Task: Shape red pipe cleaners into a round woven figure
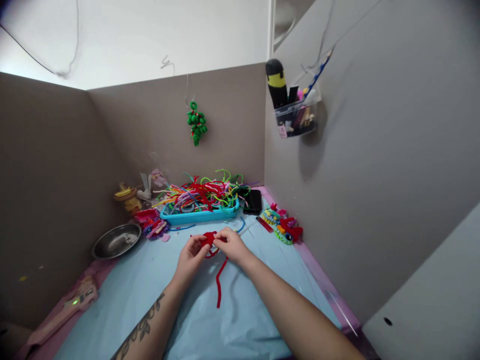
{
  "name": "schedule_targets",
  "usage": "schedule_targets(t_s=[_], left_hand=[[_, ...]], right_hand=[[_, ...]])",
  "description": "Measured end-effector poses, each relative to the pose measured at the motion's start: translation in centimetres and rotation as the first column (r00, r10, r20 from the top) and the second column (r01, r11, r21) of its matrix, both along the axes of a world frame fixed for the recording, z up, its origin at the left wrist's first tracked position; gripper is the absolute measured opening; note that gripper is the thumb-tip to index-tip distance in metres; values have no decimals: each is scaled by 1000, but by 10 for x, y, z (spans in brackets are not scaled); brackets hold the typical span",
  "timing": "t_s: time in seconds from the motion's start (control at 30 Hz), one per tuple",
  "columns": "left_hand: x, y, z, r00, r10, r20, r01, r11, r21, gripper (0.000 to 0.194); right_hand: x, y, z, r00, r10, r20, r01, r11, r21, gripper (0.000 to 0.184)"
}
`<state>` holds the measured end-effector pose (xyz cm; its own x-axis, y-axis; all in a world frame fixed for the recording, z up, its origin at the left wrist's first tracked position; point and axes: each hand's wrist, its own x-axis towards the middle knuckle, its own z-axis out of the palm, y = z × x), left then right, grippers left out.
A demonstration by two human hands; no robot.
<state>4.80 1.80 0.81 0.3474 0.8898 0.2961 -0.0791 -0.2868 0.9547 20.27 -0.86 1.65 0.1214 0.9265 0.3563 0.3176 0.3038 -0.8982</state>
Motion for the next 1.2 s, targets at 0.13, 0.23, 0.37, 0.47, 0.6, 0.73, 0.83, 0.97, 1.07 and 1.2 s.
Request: schedule_targets(t_s=[0.13,0.23,0.37,0.47,0.6,0.73,0.83,0.97,1.07,1.2], left_hand=[[0,0,0,999,9,32,-8,999,-48,30],[-1,1,2,998,36,43,-35,999,-31,29],[-2,2,4,998,49,38,-48,998,-33,29],[-2,2,3,998,67,19,-66,996,-55,28],[-1,0,3,997,72,-32,-73,997,-34,25],[0,-2,7,993,89,-83,-89,996,10,22],[0,-3,8,992,92,-87,-90,996,22,22],[0,-3,6,994,73,-77,-71,997,23,23],[-1,-3,5,994,63,-84,-60,997,38,22],[-1,-2,5,996,34,-85,-30,999,43,21]], right_hand=[[-5,-1,0,999,18,-30,-19,1000,-19,7],[-9,-4,1,997,-68,-46,68,998,0,6],[-11,-11,6,982,-160,104,140,974,176,8],[-10,-14,7,973,-141,182,95,966,242,11],[-10,-13,4,960,-144,240,78,961,264,12],[-10,-11,1,957,-150,250,82,961,263,13],[-10,-9,1,969,-143,200,98,971,220,13],[-7,-4,-1,989,-136,59,133,989,58,9],[-5,-1,-3,994,-107,-11,107,994,5,10],[-3,-1,-4,999,-37,28,37,999,-5,10]])
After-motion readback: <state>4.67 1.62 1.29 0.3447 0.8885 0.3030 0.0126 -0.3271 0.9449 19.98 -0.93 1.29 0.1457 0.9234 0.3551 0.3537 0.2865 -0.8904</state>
